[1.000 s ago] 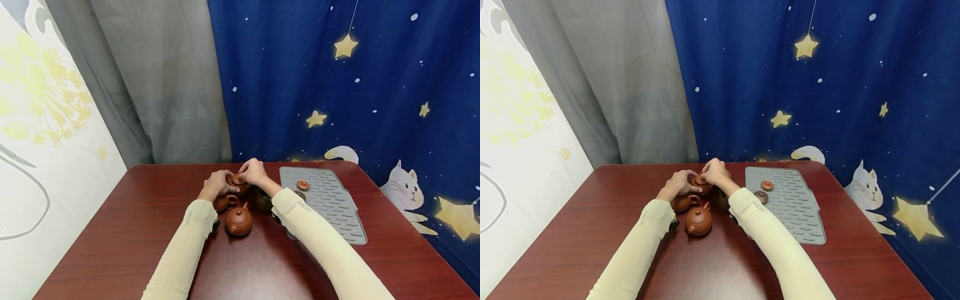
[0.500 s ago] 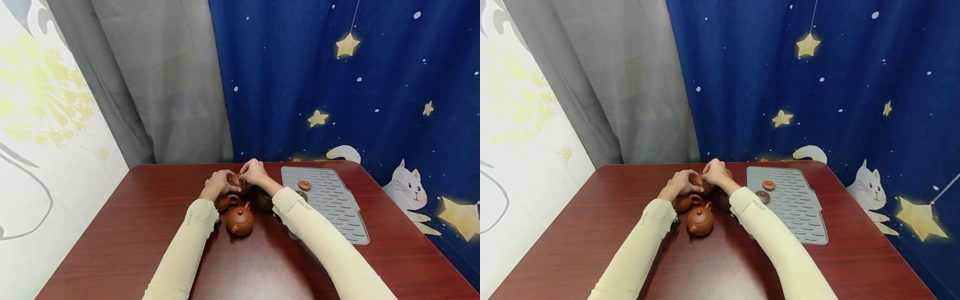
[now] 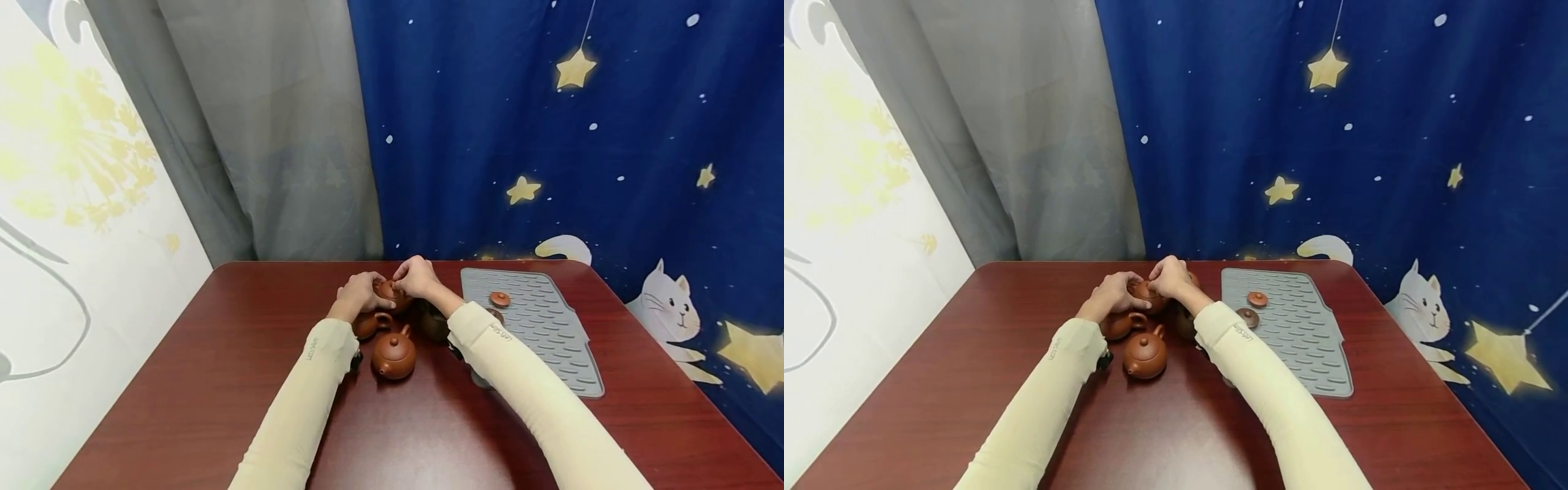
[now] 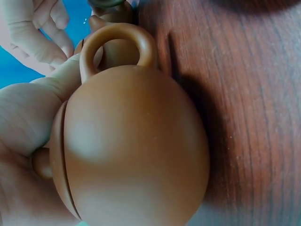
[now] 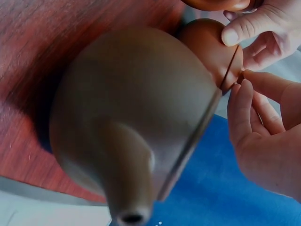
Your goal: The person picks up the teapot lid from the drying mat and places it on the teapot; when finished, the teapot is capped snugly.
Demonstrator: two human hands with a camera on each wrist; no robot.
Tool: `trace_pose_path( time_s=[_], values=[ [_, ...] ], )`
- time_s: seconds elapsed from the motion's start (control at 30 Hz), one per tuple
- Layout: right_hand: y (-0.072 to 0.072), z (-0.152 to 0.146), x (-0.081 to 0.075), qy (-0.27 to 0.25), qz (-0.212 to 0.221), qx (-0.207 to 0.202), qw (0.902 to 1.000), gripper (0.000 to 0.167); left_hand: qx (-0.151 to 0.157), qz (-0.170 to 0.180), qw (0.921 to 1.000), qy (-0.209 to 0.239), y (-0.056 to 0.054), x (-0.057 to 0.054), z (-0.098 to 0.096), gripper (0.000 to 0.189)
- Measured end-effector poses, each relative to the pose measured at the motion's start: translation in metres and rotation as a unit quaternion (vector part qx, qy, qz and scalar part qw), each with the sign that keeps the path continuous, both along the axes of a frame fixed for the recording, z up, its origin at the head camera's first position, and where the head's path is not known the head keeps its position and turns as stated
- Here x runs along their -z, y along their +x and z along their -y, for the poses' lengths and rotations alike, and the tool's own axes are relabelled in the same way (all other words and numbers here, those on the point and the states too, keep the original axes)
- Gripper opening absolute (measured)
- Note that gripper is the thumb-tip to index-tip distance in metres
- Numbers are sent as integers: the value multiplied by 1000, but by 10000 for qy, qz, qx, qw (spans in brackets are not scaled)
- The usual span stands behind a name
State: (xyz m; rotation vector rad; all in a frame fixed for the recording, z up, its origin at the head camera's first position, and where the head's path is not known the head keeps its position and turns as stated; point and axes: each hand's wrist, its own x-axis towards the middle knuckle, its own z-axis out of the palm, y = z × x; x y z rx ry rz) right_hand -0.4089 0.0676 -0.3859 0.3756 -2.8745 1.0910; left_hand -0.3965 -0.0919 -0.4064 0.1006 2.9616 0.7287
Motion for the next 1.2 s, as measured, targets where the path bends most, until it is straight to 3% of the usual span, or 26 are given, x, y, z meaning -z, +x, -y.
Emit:
trace_pose_path(
  time_s=[0.27, 0.43, 0.8, 1.0, 1.2],
  values=[
    [0, -16, -8, -29, -217, -131, 9997, 13, 11, -53, 10000, -3, 1, -2, 0, 67],
    [-2, -33, -9, -184, -580, -65, 9981, 11, 26, -84, 9999, 102, -1, -3, -1, 66],
    [11, -79, -17, -360, -895, 140, 9952, 9, 150, -115, 9994, 273, 4, -1, 2, 65],
    [15, -100, -24, -533, -970, 164, 9937, 11, 206, -136, 9995, -208, 4, -3, 1, 67],
    [22, -121, -26, -754, -685, 325, 9943, 10, 362, -322, 9972, -561, 2, -2, -1, 66]
  ],
)
